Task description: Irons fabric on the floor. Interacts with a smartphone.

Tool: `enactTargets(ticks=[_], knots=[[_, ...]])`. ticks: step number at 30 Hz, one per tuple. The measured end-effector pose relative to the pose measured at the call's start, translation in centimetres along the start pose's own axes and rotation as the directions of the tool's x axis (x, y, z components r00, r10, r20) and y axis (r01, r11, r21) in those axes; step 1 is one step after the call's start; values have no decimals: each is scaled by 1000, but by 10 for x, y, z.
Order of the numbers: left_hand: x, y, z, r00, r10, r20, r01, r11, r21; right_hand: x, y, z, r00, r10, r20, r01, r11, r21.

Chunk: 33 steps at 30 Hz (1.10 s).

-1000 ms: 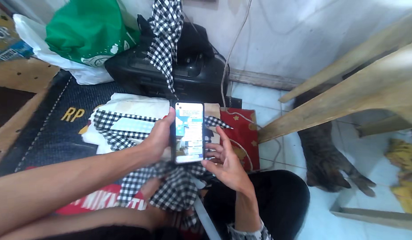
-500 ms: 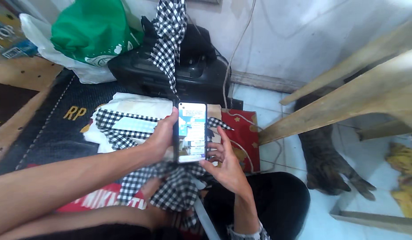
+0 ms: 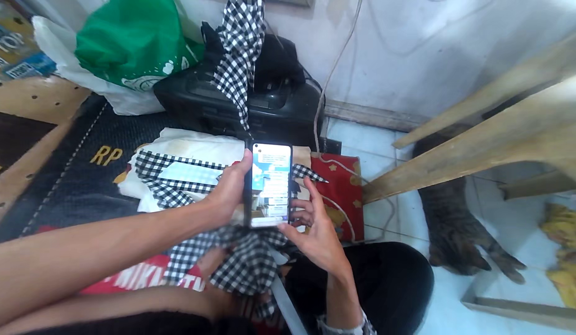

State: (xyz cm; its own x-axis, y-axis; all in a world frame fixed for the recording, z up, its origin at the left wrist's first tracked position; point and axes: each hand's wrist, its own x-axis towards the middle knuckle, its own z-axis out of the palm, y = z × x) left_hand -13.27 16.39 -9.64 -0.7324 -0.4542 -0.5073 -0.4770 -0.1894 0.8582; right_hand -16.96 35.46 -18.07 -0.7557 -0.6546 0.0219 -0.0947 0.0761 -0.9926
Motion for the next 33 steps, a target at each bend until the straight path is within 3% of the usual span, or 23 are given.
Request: enactTargets(ticks=[33], knots=[[1,-2,-2,1000,9,29,-9,1000,3,0,0,2,1000,0,-12,-1,1000,-27]])
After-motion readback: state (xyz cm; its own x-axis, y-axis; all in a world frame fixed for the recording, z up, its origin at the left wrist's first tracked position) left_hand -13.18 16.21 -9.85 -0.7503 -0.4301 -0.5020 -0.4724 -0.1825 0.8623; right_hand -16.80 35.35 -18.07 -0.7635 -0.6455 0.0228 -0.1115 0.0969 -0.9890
